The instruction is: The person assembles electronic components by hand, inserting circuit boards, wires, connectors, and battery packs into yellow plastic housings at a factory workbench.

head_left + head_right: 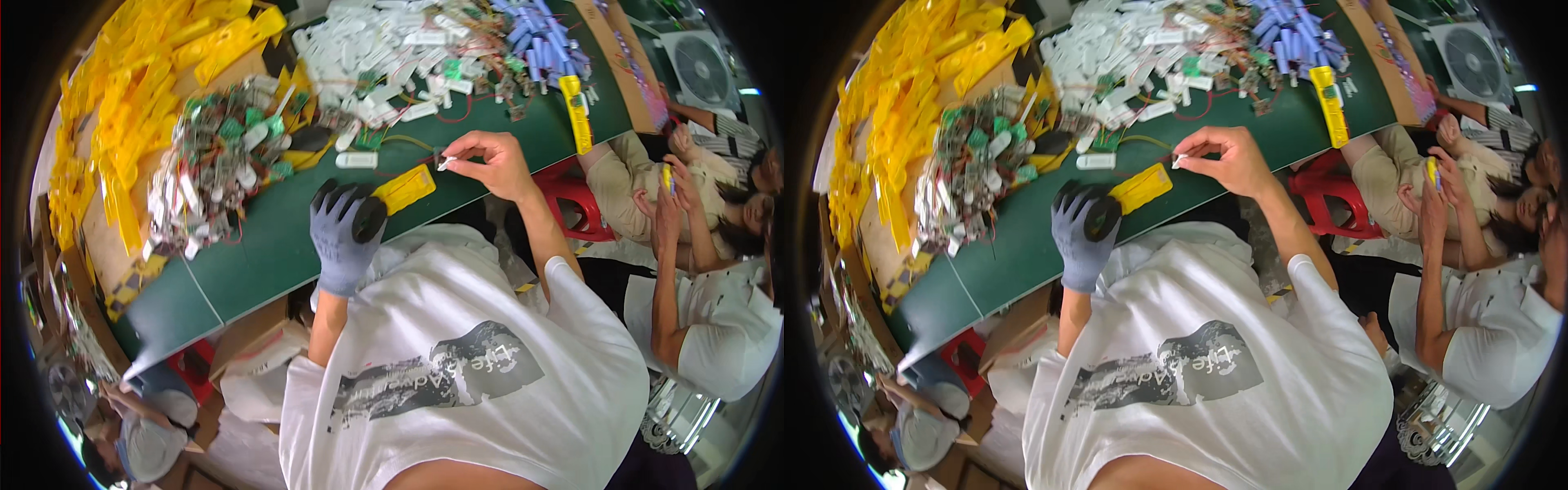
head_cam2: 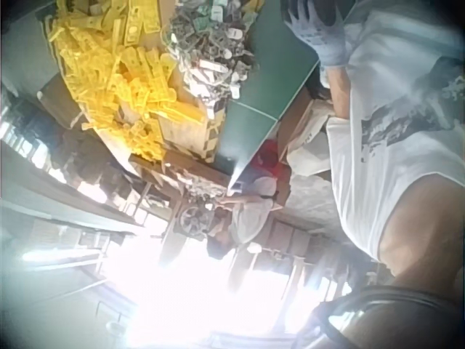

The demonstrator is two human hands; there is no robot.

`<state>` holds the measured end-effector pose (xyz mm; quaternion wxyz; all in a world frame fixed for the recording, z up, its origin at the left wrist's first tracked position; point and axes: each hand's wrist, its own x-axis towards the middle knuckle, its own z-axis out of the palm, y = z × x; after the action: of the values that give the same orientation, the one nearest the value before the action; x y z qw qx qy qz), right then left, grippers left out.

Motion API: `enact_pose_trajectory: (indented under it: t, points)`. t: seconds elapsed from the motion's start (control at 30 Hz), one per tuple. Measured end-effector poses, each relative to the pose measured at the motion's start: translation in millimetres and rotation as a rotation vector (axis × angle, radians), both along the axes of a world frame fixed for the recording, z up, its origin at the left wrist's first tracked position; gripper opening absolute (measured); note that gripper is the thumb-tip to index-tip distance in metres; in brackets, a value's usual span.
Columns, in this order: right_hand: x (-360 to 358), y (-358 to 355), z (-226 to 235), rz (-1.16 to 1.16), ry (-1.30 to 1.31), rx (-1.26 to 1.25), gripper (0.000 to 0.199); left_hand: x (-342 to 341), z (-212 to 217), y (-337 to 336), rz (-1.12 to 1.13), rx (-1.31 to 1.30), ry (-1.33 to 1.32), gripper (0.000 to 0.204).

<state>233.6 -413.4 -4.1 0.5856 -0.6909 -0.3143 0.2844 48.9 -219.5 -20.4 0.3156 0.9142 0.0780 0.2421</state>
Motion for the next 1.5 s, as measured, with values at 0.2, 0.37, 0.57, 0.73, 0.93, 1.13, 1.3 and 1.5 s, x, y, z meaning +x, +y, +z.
enact_pose_trajectory:
  t: [0.2,0.37,0.57,0.73,0.93,1.13,1.3,1.5]
  points:
    - [22,-8,-15,-0.298,0.056,0.073,0.017,-4,0,-2,-0.020,0.013,0.018,0.022]
    - [32,-13,-23,-0.429,-0.101,0.007,0.011,-1,-1,-2,-0.042,0.017,0.017,0.025]
    - [34,-7,-28,-0.397,-0.827,-0.230,0.019,2,1,-2,-0.014,0.031,0.015,0.024]
    - [39,-9,-3,-0.414,-0.821,-0.201,0.017,3,4,0,-0.013,0.012,0.011,0.021]
    - [37,19,38,-0.244,-0.575,-0.185,0.018,-2,3,2,-0.055,0.016,-0.017,0.022]
    - [-39,52,17,0.497,-0.772,-0.276,0.050,-11,-2,10,-0.055,-0.019,-0.126,0.021]
    - [-55,57,25,0.097,-0.627,-0.205,0.044,-39,22,-2,0.323,0.208,-0.515,0.042]
    - [-104,74,39,0.095,-0.480,-0.117,0.047,-16,-1,-27,0.406,-1.385,-0.379,0.043]
